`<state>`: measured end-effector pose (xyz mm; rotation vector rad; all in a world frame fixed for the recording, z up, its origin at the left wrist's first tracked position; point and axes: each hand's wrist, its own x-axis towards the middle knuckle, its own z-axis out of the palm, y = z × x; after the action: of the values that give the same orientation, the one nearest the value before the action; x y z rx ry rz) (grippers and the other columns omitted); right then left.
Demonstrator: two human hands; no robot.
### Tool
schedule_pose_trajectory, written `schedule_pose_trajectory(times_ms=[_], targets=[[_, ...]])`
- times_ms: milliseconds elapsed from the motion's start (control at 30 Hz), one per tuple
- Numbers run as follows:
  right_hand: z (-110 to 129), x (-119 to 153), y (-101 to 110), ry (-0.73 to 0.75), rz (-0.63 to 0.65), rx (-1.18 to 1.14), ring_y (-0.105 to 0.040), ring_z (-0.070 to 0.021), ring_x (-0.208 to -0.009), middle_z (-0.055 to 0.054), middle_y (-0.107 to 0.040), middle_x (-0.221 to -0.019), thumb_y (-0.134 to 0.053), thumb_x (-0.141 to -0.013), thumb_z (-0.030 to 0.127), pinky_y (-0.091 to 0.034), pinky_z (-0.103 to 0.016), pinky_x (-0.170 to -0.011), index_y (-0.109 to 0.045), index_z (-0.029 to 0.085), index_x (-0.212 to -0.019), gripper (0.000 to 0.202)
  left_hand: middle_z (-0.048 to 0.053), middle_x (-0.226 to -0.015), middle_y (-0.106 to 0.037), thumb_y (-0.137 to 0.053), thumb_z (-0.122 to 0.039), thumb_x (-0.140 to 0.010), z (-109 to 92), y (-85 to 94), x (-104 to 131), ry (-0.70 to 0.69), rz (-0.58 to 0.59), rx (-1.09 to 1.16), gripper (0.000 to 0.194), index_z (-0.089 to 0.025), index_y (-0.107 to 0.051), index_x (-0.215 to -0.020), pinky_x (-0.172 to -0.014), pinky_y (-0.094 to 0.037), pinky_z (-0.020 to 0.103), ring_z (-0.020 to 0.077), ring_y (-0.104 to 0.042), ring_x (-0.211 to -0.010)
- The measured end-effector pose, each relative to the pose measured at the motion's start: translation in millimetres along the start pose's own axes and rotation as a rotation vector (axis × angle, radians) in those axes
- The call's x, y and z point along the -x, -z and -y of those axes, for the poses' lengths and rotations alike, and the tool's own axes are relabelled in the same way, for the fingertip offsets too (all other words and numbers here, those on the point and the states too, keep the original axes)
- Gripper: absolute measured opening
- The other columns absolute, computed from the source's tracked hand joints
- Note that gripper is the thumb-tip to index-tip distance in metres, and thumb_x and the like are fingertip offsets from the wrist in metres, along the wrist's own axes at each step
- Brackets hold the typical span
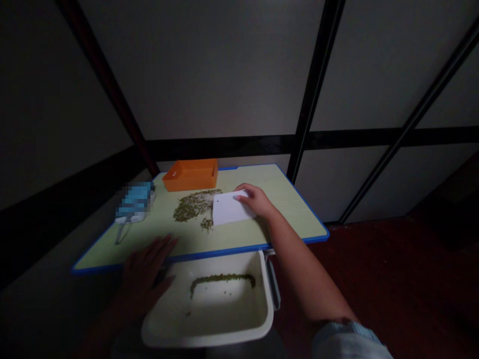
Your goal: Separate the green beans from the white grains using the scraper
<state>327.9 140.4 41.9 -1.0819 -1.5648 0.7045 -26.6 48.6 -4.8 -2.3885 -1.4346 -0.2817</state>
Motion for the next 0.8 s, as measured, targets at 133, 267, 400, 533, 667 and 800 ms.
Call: schedule_pose_trajectory(times_ms=[133,267,400,533,667,800], targets=[[-1.8,0.7,-4.2,0.002,0.001,-0.009,-0.054,-0.0181,-0.074,-0.003,-0.066,-0.083,-0.07,-0.069,0.038,-0.039,-0.03,-0.068,-0.067,0.019,-0.086,0.026,0.01,-0.142,-0.051,-0.06,-0.047,-0.086,-0.3,0.7,0.9,0.004,0.001,-0.006,0.052,-0.024,-0.05,-0.131,-0.104,-0.048,0.056,0.0271,-0.053,-0.126],[-3.7,0.9,-6.4,-0.002,0.011,-0.024,-0.054,-0.0181,-0.073,-0.003,-0.066,-0.083,-0.071,-0.069,0.04,-0.039,-0.03,-0.067,-0.067,0.019,-0.086,0.028,0.01,-0.142,-0.051,-0.061,-0.047,-0.086,-1.0,1.0,0.7,0.005,0.007,0.003,0.052,-0.024,-0.05,-0.131,-0.104,-0.048,0.057,0.0273,-0.053,-0.126],[-4.0,0.2,-4.3,-0.012,0.032,-0.03,-0.054,-0.0177,-0.073,-0.003,-0.066,-0.084,-0.073,-0.068,0.04,-0.039,-0.03,-0.066,-0.067,0.019,-0.085,0.028,0.01,-0.143,-0.05,-0.061,-0.047,-0.086,-2.1,3.1,-0.3,0.015,0.018,0.028,0.052,-0.024,-0.05,-0.131,-0.105,-0.047,0.057,0.0276,-0.052,-0.127],[-3.3,0.1,-2.7,-0.026,0.054,-0.034,-0.054,-0.0171,-0.072,-0.003,-0.067,-0.083,-0.074,-0.068,0.039,-0.04,-0.029,-0.065,-0.068,0.019,-0.085,0.027,0.01,-0.144,-0.05,-0.061,-0.047,-0.086,-3.0,7.3,-1.0,0.032,0.04,0.064,0.053,-0.024,-0.049,-0.132,-0.106,-0.045,0.058,0.0281,-0.051,-0.128],[-2.9,0.7,-2.2,-0.039,0.069,-0.043,-0.054,-0.0169,-0.071,-0.003,-0.066,-0.082,-0.074,-0.068,0.038,-0.04,-0.029,-0.063,-0.068,0.019,-0.085,0.026,0.01,-0.145,-0.049,-0.061,-0.047,-0.086,-3.4,10.0,-1.4,0.043,0.057,0.099,0.053,-0.025,-0.049,-0.132,-0.107,-0.044,0.059,0.0284,-0.05,-0.129],[-1.4,1.2,-1.6,-0.048,0.085,-0.058,-0.054,-0.0162,-0.07,-0.003,-0.066,-0.08,-0.075,-0.067,0.038,-0.039,-0.028,-0.061,-0.068,0.019,-0.085,0.026,0.01,-0.145,-0.048,-0.06,-0.047,-0.086,-3.2,8.3,-1.1,0.051,0.057,0.113,0.053,-0.025,-0.049,-0.132,-0.108,-0.043,0.059,0.0286,-0.049,-0.13]])
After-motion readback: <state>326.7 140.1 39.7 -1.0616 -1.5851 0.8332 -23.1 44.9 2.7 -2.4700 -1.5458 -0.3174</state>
